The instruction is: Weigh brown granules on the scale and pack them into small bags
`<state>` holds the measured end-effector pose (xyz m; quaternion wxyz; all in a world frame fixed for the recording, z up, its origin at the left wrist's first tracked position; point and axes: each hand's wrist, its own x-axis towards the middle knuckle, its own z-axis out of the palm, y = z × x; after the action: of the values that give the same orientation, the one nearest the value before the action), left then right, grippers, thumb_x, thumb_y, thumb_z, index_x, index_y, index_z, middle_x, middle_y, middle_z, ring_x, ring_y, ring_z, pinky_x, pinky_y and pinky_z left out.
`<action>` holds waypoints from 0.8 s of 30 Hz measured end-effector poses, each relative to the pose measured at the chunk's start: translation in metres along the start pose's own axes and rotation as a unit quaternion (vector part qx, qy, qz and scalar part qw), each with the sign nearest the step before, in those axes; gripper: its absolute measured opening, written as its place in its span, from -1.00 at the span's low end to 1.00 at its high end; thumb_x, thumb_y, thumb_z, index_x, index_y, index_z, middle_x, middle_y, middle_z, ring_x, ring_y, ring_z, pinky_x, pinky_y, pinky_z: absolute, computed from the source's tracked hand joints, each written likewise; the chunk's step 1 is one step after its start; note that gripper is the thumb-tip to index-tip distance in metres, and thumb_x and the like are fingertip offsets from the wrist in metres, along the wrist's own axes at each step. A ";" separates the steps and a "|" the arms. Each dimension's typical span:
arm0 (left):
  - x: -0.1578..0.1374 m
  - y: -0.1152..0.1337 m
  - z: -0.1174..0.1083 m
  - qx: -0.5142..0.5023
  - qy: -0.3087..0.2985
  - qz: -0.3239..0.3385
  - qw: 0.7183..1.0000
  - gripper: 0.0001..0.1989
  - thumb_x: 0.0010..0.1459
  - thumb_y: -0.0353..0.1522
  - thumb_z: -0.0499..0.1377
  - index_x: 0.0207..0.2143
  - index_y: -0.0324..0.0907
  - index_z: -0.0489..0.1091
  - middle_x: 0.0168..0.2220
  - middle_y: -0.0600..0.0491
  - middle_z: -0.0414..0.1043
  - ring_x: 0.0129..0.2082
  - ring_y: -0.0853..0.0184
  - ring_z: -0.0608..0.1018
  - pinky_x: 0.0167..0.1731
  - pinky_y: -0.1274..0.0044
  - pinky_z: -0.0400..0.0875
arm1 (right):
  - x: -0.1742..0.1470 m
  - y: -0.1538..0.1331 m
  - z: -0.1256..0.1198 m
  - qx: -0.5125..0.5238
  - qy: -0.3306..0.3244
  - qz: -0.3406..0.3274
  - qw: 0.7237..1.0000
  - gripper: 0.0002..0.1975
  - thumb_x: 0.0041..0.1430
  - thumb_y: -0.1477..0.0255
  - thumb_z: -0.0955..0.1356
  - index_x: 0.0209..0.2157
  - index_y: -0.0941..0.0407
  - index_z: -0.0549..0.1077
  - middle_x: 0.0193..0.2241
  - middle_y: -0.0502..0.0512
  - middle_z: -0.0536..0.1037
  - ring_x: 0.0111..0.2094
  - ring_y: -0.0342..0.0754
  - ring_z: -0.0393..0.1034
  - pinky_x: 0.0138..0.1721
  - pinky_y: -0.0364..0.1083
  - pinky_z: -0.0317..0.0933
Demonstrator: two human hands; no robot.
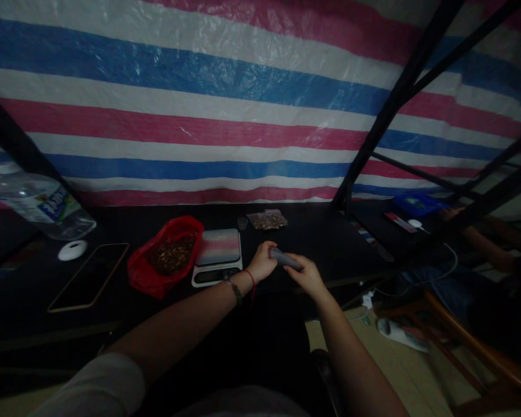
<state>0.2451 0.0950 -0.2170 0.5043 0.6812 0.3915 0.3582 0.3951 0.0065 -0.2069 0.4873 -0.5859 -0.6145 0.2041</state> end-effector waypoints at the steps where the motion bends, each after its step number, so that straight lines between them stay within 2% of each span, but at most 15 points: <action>1: 0.001 0.000 0.000 0.005 -0.009 -0.002 1.000 -0.48 -0.23 -0.68 0.07 -0.13 -0.25 0.28 -0.18 -0.01 0.33 -0.18 0.30 0.41 -0.12 0.49 0.28 | 0.000 -0.001 0.000 0.004 -0.002 0.003 1.000 -0.64 -0.07 0.37 0.41 -0.15 0.03 0.53 -0.17 0.10 0.57 -0.14 0.05 0.44 -0.02 0.06 0.24; 6: 0.003 0.003 0.000 -0.008 -0.065 -0.001 0.998 -0.46 -0.23 -0.67 0.06 -0.11 -0.23 0.26 -0.26 0.05 0.34 -0.26 0.35 0.41 -0.24 0.54 0.28 | -0.001 -0.002 0.001 0.050 -0.024 0.041 0.998 -0.70 -0.05 0.33 0.39 -0.21 0.02 0.55 -0.21 0.07 0.59 -0.16 0.07 0.45 -0.02 0.08 0.24; 9: 0.004 0.009 -0.003 0.039 -0.076 0.007 0.996 -0.62 -0.17 -0.63 0.07 -0.22 -0.23 0.33 -0.34 0.07 0.32 -0.28 0.34 0.39 -0.23 0.53 0.28 | -0.001 0.001 -0.001 0.061 -0.010 0.060 0.996 -0.77 -0.04 0.30 0.38 -0.30 0.03 0.58 -0.30 0.07 0.61 -0.23 0.08 0.47 -0.09 0.08 0.28; 11: 0.004 0.012 -0.007 0.071 -0.086 0.007 0.994 -0.76 -0.10 -0.58 0.08 -0.32 -0.23 0.34 -0.37 0.08 0.32 -0.28 0.33 0.38 -0.22 0.52 0.28 | -0.002 0.002 -0.002 0.064 0.002 0.064 0.996 -0.76 -0.03 0.30 0.38 -0.29 0.04 0.58 -0.30 0.08 0.61 -0.24 0.08 0.47 -0.11 0.07 0.29; 16: 0.000 0.018 -0.010 0.091 -0.103 -0.001 0.991 -0.88 0.02 -0.48 0.10 -0.33 -0.23 0.34 -0.37 0.06 0.36 -0.32 0.32 0.40 -0.24 0.50 0.30 | -0.001 0.001 -0.003 0.082 0.037 0.071 0.993 -0.71 -0.05 0.30 0.39 -0.25 0.09 0.56 -0.24 0.11 0.58 -0.20 0.05 0.45 -0.10 0.01 0.28; 19: -0.004 0.030 -0.013 0.073 -0.116 -0.006 0.991 -0.76 -0.04 -0.43 0.21 -0.25 -0.26 0.35 -0.31 0.00 0.41 -0.30 0.29 0.44 -0.23 0.49 0.32 | 0.003 0.004 -0.004 0.053 0.071 0.095 0.991 -0.72 0.00 0.27 0.35 -0.29 0.12 0.55 -0.31 0.13 0.58 -0.28 0.04 0.45 -0.19 -0.01 0.29; 22: -0.014 0.061 -0.042 -0.018 -0.135 -0.012 0.991 -0.50 -0.13 -0.45 0.28 -0.06 -0.23 0.33 -0.18 -0.08 0.44 -0.20 0.28 0.47 -0.17 0.51 0.32 | 0.008 0.012 -0.008 -0.063 0.108 0.112 0.986 -0.72 -0.01 0.30 0.34 -0.27 0.12 0.54 -0.34 0.15 0.56 -0.28 0.06 0.42 -0.16 0.03 0.25; 23: -0.021 0.075 -0.061 -0.044 -0.155 -0.014 0.987 -0.52 -0.14 -0.44 0.28 -0.07 -0.21 0.36 -0.18 -0.07 0.46 -0.20 0.29 0.48 -0.19 0.52 0.33 | 0.009 0.014 -0.010 -0.115 0.123 0.104 0.980 -0.71 -0.02 0.32 0.35 -0.25 0.12 0.54 -0.31 0.17 0.56 -0.23 0.09 0.40 -0.10 0.07 0.21; 24: -0.031 0.090 -0.084 -0.059 -0.204 -0.024 0.977 -0.57 -0.11 -0.40 0.27 -0.10 -0.18 0.40 -0.18 -0.06 0.48 -0.20 0.29 0.50 -0.21 0.52 0.35 | 0.009 0.014 -0.011 -0.166 0.139 0.091 0.972 -0.69 -0.03 0.34 0.36 -0.22 0.12 0.53 -0.25 0.20 0.54 -0.15 0.12 0.37 -0.04 0.10 0.15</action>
<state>0.1729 0.0851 -0.1132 0.6210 0.6994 0.2752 0.2222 0.4136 0.0148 -0.2104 0.4435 -0.7348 -0.5098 0.0590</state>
